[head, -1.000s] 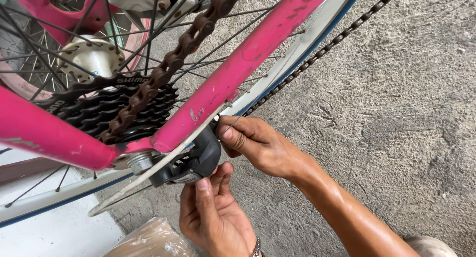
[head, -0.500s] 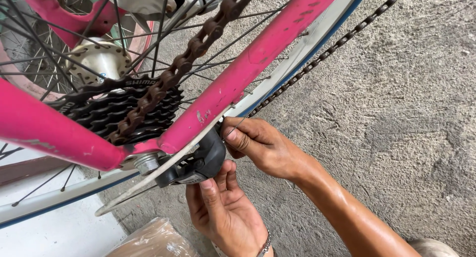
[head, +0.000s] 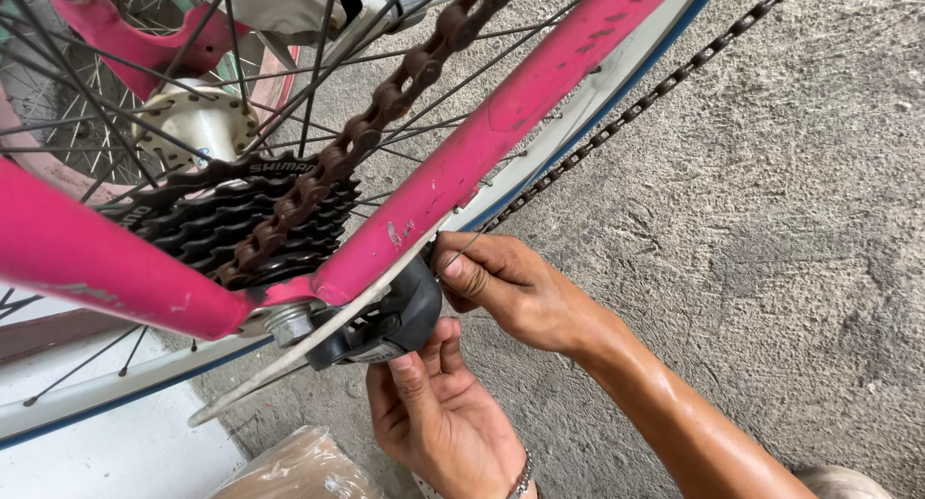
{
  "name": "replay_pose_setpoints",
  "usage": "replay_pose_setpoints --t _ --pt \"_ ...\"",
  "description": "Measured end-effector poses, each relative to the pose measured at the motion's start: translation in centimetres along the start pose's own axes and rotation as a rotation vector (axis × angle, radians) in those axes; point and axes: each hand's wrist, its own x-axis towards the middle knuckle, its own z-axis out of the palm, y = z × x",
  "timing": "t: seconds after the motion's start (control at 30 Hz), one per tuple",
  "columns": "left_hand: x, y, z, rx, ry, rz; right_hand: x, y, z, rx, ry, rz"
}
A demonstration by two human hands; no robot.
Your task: The person adjusts the rear derailleur of a pink bicycle using an Allen key. They tighten screws on the derailleur mechanism and manipulate the chain and cable to ensure proper alignment.
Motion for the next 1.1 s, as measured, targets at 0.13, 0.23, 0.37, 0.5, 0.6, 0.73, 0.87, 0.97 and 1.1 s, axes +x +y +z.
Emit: replay_pose_setpoints --t 0.13,0.23,0.37,0.5,0.6,0.73,0.87,0.97,1.1 --pt "0.3 -0.7 -0.7 -0.062 -0.065 -0.046 0.1 -0.1 0.1 0.02 0.001 0.023" --pt "1.2 -1.8 -3.1 -0.191 -0.015 -0.221 0.2 0.0 0.1 0.038 -0.007 0.001" --pt "1.3 -1.5 -3.1 -0.227 0.0 -0.238 0.2 -0.1 0.1 0.026 0.004 0.014" --pt "1.2 -1.3 -3.0 -0.176 -0.068 -0.158 0.2 -0.2 0.1 0.021 0.004 0.024" --pt "1.4 -0.9 -2.8 -0.14 -0.075 -0.145 0.2 0.0 0.2 0.03 0.001 0.02" --pt "1.3 -0.1 -2.3 -0.11 -0.102 -0.15 0.2 -0.5 0.3 0.024 0.0 0.017" --pt "1.1 1.2 -1.2 0.013 -0.1 -0.118 0.2 -0.4 0.3 0.013 -0.004 0.03" --pt "1.2 1.3 -1.3 -0.01 -0.116 -0.104 0.2 -0.5 0.3 0.041 -0.014 0.025" --pt "1.6 1.2 -2.0 -0.055 -0.123 -0.161 0.1 -0.5 0.4 0.025 -0.007 0.022"
